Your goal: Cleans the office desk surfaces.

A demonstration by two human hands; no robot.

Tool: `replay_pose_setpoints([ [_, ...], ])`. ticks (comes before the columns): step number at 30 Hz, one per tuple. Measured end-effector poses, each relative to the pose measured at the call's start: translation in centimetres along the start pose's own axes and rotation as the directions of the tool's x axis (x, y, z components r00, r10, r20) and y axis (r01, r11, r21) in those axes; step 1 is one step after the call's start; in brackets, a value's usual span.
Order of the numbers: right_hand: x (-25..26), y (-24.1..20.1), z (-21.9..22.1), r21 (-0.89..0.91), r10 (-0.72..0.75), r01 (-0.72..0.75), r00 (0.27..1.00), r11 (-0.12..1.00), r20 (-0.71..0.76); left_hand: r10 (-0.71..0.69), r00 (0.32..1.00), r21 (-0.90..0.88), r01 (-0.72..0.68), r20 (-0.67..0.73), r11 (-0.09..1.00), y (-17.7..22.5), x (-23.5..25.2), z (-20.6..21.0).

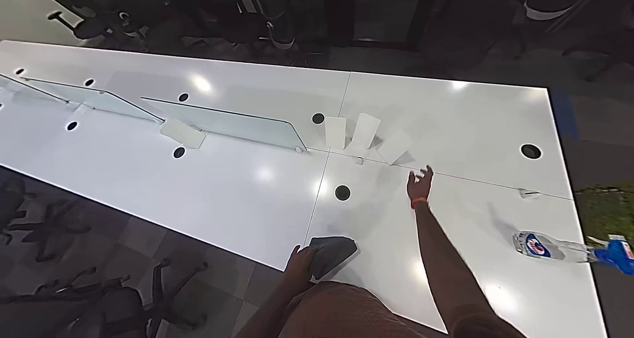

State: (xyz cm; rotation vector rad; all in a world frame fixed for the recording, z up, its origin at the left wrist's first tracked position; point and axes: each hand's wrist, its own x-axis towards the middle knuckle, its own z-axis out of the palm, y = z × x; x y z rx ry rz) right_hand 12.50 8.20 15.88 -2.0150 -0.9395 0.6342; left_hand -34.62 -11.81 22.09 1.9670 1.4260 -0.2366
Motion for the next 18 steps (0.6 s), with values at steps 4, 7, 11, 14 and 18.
replay_pose_setpoints([
  [4, -13.1, 7.7, 0.2, -0.145, -0.064, 0.097, 0.974, 0.985, 0.217, 0.03, 1.0, -0.016, -0.03, -0.004, 0.999, 1.7, 0.2, -0.1],
  [7, -22.9, 10.3, 0.0, -0.143, -0.039, 0.099, 0.926, 0.985, 0.376, 0.039, 0.999, -0.057, -0.04, -0.03, 0.998, 3.0, 0.5, 0.0],
  [11, -31.7, 8.5, -0.5, -0.125, -0.12, 0.257, 0.758, 0.958, 0.641, -0.031, 0.999, -0.045, 0.031, 0.013, 0.999, 5.6, 0.4, -1.1],
  [14, -34.3, 5.8, -0.5, -0.034, -0.253, 0.377, 0.683, 0.925, 0.685, -0.042, 0.998, 0.006, 0.042, 0.044, 0.999, 7.9, -0.2, -2.2],
  [18, -34.0, 4.1, 0.8, 0.033, -0.424, 0.517, 0.662, 0.856, 0.618, -0.04, 0.997, 0.07, 0.036, 0.066, 0.997, 9.8, -1.9, -3.2],
])
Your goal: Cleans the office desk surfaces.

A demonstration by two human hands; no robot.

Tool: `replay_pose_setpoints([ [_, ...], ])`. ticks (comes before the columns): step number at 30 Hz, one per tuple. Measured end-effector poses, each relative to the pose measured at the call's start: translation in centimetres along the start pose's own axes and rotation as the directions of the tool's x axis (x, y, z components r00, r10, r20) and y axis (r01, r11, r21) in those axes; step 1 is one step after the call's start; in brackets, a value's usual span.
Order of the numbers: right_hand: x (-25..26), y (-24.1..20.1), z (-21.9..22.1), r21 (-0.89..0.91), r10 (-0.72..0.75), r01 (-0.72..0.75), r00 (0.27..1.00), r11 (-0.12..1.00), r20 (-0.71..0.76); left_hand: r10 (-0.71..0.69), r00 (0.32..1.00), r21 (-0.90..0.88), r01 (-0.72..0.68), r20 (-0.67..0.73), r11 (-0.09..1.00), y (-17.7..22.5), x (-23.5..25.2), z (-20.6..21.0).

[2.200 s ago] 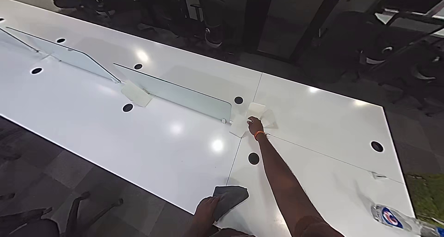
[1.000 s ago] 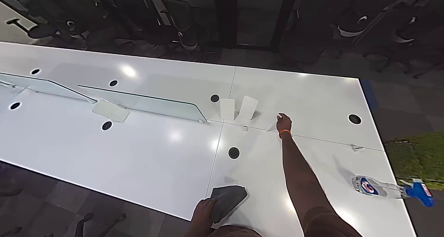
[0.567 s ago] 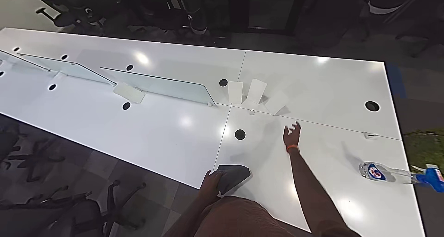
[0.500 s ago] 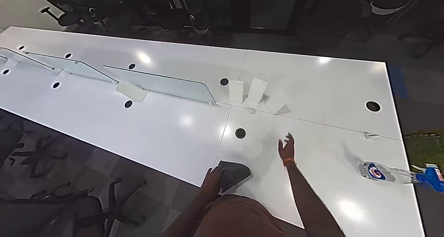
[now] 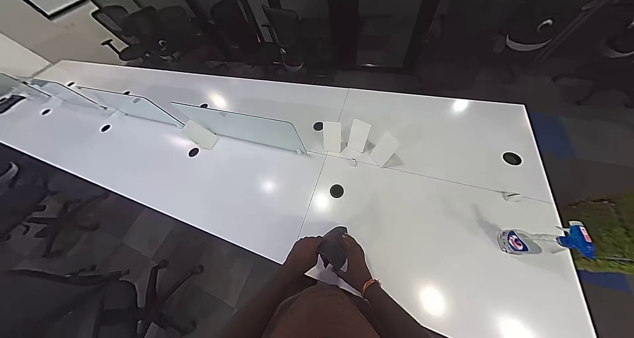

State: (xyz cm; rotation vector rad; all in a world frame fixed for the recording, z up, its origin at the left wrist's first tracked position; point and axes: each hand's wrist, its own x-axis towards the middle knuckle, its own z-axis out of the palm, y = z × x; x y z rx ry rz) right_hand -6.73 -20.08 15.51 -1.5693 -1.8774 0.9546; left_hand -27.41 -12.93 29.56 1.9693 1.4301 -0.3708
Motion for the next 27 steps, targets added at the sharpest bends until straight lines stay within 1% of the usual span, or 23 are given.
replay_pose_setpoints([
  [3, 1.1, -1.5, -1.0, 0.001, -0.057, 0.057, 0.998, 0.998, 0.022, -0.011, 1.0, 0.003, 0.011, -0.015, 1.0, 0.5, -1.7, -0.5],
  [5, 1.5, -2.8, -1.3, 0.013, -0.13, 0.129, 0.99, 0.992, 0.056, -0.052, 0.998, -0.033, 0.051, -0.031, 0.998, 0.2, -3.3, -1.0],
  [7, 1.3, -4.1, -1.4, 0.047, -0.182, 0.18, 0.982, 0.983, 0.039, -0.113, 0.993, -0.059, 0.111, -0.033, 0.992, -0.1, -4.9, -1.2],
  [9, 0.9, -5.7, -1.6, 0.086, -0.198, 0.195, 0.98, 0.977, 0.026, -0.158, 0.985, -0.063, 0.154, -0.067, 0.986, -1.2, -6.3, -0.5],
  [11, 0.0, -7.6, -1.5, 0.111, -0.246, 0.24, 0.968, 0.965, 0.047, -0.192, 0.978, -0.063, 0.187, -0.082, 0.98, -2.3, -8.0, 0.2],
  [14, -1.0, -10.9, -0.8, 0.073, -0.339, 0.332, 0.931, 0.941, 0.137, -0.196, 0.977, -0.045, 0.192, -0.09, 0.98, -3.1, -10.2, 1.5],
  [16, -1.4, -12.6, 0.4, 0.013, -0.332, 0.339, 0.914, 0.941, 0.234, -0.183, 0.978, -0.017, 0.182, -0.104, 0.983, -3.4, -11.6, 2.8],
  [18, -1.2, -13.7, 1.7, -0.106, -0.249, 0.307, 0.895, 0.946, 0.37, -0.173, 0.978, 0.005, 0.174, -0.115, 0.985, -3.7, -13.1, 3.5],
  [19, -1.3, -14.1, 2.4, -0.153, -0.211, 0.296, 0.885, 0.943, 0.416, -0.173, 0.978, 0.006, 0.175, -0.116, 0.985, -4.1, -14.1, 4.1],
  [20, -1.6, -14.2, 3.0, -0.181, -0.189, 0.29, 0.882, 0.94, 0.431, -0.169, 0.978, -0.003, 0.17, -0.122, 0.985, -4.5, -15.1, 4.6],
  [22, -2.6, -14.3, 3.9, -0.182, -0.189, 0.284, 0.891, 0.941, 0.413, -0.171, 0.975, -0.029, 0.169, -0.143, 0.985, -6.0, -17.0, 6.0],
  [24, -4.7, -14.7, 4.6, -0.182, -0.175, 0.264, 0.901, 0.947, 0.397, -0.171, 0.973, -0.051, 0.165, -0.152, 0.985, -8.1, -19.0, 8.0],
  [27, -8.3, -14.8, 5.3, -0.206, -0.134, 0.234, 0.904, 0.95, 0.407, -0.153, 0.975, -0.101, 0.138, -0.16, 0.985, -10.0, -21.4, 10.7],
])
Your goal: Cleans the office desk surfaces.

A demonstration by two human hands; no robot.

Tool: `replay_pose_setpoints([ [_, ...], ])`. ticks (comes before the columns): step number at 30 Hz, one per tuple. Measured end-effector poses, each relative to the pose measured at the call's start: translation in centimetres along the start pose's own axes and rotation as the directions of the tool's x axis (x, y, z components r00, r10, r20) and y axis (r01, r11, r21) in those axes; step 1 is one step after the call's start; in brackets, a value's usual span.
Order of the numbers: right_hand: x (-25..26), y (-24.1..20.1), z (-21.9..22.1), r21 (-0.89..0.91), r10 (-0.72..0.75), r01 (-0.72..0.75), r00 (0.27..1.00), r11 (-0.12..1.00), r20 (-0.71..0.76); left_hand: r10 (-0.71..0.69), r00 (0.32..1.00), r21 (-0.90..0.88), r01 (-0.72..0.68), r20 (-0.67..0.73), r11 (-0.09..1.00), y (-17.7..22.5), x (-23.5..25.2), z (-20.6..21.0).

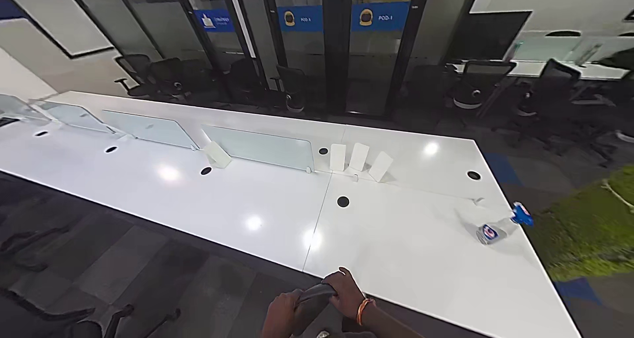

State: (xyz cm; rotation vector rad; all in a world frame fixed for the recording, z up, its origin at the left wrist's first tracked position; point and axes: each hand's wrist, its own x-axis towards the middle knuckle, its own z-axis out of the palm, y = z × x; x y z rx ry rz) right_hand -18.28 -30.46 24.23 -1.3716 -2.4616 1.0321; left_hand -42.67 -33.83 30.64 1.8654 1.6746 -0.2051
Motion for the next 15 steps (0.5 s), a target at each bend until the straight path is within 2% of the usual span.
replay_pose_setpoints([
  [4, -4.5, -1.6, 1.4, 0.035, 0.095, -0.095, 0.995, 0.995, 0.015, 0.03, 0.999, -0.044, -0.03, 0.012, 0.999, -0.5, -2.1, 3.1],
  [6, -6.4, -2.0, 1.4, 0.071, 0.13, -0.127, 0.991, 0.989, -0.037, 0.044, 0.998, -0.043, -0.043, 0.04, 0.998, 0.0, -2.3, 3.9],
  [10, -10.5, -0.6, 0.4, 0.127, 0.165, -0.154, 0.983, 0.98, -0.084, 0.139, 0.99, -0.061, -0.139, 0.009, 0.988, 2.1, -1.9, 5.0],
  [15, -14.5, 1.7, -2.9, 0.321, 0.248, -0.18, 0.951, 0.93, -0.186, 0.234, 0.972, -0.006, -0.234, 0.012, 0.972, 6.5, -0.5, 4.3],
])
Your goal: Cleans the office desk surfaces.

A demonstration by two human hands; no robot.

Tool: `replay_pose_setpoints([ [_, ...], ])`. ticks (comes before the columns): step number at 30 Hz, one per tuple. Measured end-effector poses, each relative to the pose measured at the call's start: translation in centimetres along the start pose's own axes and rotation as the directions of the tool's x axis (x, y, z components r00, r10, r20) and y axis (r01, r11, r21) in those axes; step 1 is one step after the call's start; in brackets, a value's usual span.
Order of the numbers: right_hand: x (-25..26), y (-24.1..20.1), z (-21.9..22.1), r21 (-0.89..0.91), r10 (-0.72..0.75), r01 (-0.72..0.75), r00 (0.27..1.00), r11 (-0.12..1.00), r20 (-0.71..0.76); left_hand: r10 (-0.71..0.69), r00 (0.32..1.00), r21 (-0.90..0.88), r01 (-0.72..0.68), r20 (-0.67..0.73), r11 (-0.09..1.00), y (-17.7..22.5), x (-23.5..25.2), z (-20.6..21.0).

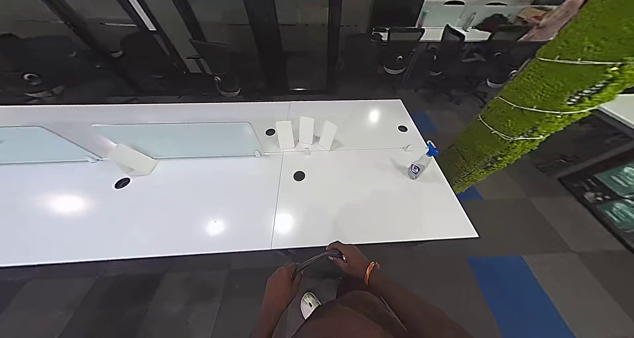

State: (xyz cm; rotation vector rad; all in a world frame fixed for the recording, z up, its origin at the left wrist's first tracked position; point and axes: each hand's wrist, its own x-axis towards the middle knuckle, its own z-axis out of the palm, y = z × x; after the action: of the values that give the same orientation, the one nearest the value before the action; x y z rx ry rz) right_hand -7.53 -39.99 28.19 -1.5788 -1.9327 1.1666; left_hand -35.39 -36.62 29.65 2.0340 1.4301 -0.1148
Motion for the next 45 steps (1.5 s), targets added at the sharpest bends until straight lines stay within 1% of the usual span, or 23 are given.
replay_pose_setpoints([
  [3, -0.9, 0.7, -1.5, 0.002, -0.114, 0.114, 0.993, 0.993, -0.018, 0.133, 0.991, 0.019, -0.133, 0.008, 0.991, 2.2, 2.0, 0.5],
  [7, -1.2, 0.7, -3.9, -0.075, -0.242, 0.25, 0.965, 0.965, 0.1, 0.323, 0.946, -0.018, -0.324, -0.013, 0.946, 6.7, 4.9, 2.2],
  [9, -1.0, 2.0, -5.5, -0.05, -0.28, 0.288, 0.953, 0.956, 0.118, 0.318, 0.948, -0.051, -0.316, 0.029, 0.947, 9.7, 6.3, 2.9],
  [10, -0.8, 3.3, -6.8, -0.019, -0.276, 0.279, 0.955, 0.96, 0.107, 0.281, 0.958, -0.067, -0.277, 0.062, 0.959, 11.2, 7.2, 3.3],
  [12, -0.9, 6.9, -10.0, 0.089, -0.173, 0.173, 0.985, 0.981, -0.003, 0.179, 0.976, -0.079, -0.17, 0.127, 0.982, 13.9, 9.2, 4.3],
  [13, -0.9, 9.6, -11.8, 0.164, -0.079, 0.097, 0.99, 0.982, -0.114, 0.134, 0.98, -0.07, -0.125, 0.149, 0.99, 14.9, 10.0, 4.8],
  [14, -0.8, 12.9, -13.7, 0.227, 0.006, 0.058, 0.962, 0.972, -0.274, 0.104, 0.982, -0.062, -0.095, 0.156, 0.994, 15.7, 10.8, 5.4],
  [15, -0.5, 16.6, -15.7, 0.279, 0.093, 0.041, 0.887, 0.96, -0.451, 0.083, 0.984, -0.06, -0.074, 0.156, 0.995, 16.3, 11.4, 5.9],
  [16, -0.1, 20.3, -18.2, 0.326, 0.193, 0.014, 0.782, 0.945, -0.592, 0.065, 0.986, -0.065, -0.055, 0.153, 0.996, 16.8, 12.0, 6.2],
  [17, 0.2, 23.8, -21.2, 0.362, 0.291, -0.034, 0.668, 0.931, -0.685, 0.04, 0.987, -0.068, -0.03, 0.155, 0.997, 17.1, 12.3, 6.4],
  [19, 0.3, 29.5, -27.1, 0.437, 0.444, -0.127, 0.453, 0.891, -0.773, -0.032, 0.987, -0.054, 0.041, 0.161, 0.998, 17.1, 12.2, 6.6],
  [20, 0.4, 31.9, -30.1, 0.456, 0.484, -0.165, 0.366, 0.874, -0.795, -0.055, 0.989, -0.05, 0.062, 0.138, 0.997, 16.9, 12.1, 6.7],
  [22, 0.6, 35.6, -35.2, 0.488, 0.527, -0.205, 0.243, 0.848, -0.814, -0.107, 0.992, -0.083, 0.112, 0.065, 0.99, 16.6, 11.3, 7.1],
  [24, 0.9, 37.9, -38.3, 0.516, 0.555, -0.22, 0.199, 0.828, -0.807, -0.19, 0.981, -0.108, 0.194, 0.045, 0.975, 16.6, 9.3, 7.2],
  [25, 1.3, 38.6, -39.6, 0.505, 0.546, -0.221, 0.213, 0.835, -0.81, -0.237, 0.97, -0.104, 0.241, 0.058, 0.965, 16.7, 8.3, 6.8],
  [28, 3.2, 39.9, -42.1, 0.398, 0.44, -0.188, 0.336, 0.898, -0.833, -0.389, 0.903, 0.019, 0.393, 0.181, 0.92, 16.9, 5.5, 4.3],
  [30, 3.8, 40.6, -42.8, 0.37, 0.421, -0.201, 0.402, 0.907, -0.813, -0.444, 0.87, 0.071, 0.439, 0.215, 0.896, 16.0, 3.4, 3.2],
  [34, 4.5, 41.3, -43.4, 0.317, 0.368, -0.186, 0.459, 0.93, -0.809, -0.453, 0.863, 0.084, 0.446, 0.223, 0.891, 15.0, -0.6, 2.8],
  [36, 4.6, 40.4, -42.8, 0.304, 0.363, -0.199, 0.458, 0.932, -0.812, -0.488, 0.848, 0.08, 0.483, 0.206, 0.872, 13.9, -2.2, 3.9],
  [39, 4.7, 38.2, -40.1, 0.238, 0.341, -0.266, 0.466, 0.934, -0.816, -0.604, 0.781, -0.016, 0.613, 0.158, 0.79, 12.2, -4.2, 6.3],
  [41, 4.6, 36.4, -37.2, 0.153, 0.305, -0.322, 0.498, 0.934, -0.812, -0.675, 0.735, -0.15, 0.675, 0.057, 0.722, 11.1, -5.3, 8.2],
  [43, 4.6, 33.7, -33.7, 0.103, 0.266, -0.316, 0.53, 0.943, -0.805, -0.747, 0.662, -0.299, 0.703, -0.053, 0.645, 10.9, -6.0, 9.3],
  [45, 4.8, 30.3, -29.7, 0.071, 0.222, -0.272, 0.582, 0.96, -0.782, -0.801, 0.588, -0.406, 0.709, -0.109, 0.576, 11.0, -6.6, 10.1],
])
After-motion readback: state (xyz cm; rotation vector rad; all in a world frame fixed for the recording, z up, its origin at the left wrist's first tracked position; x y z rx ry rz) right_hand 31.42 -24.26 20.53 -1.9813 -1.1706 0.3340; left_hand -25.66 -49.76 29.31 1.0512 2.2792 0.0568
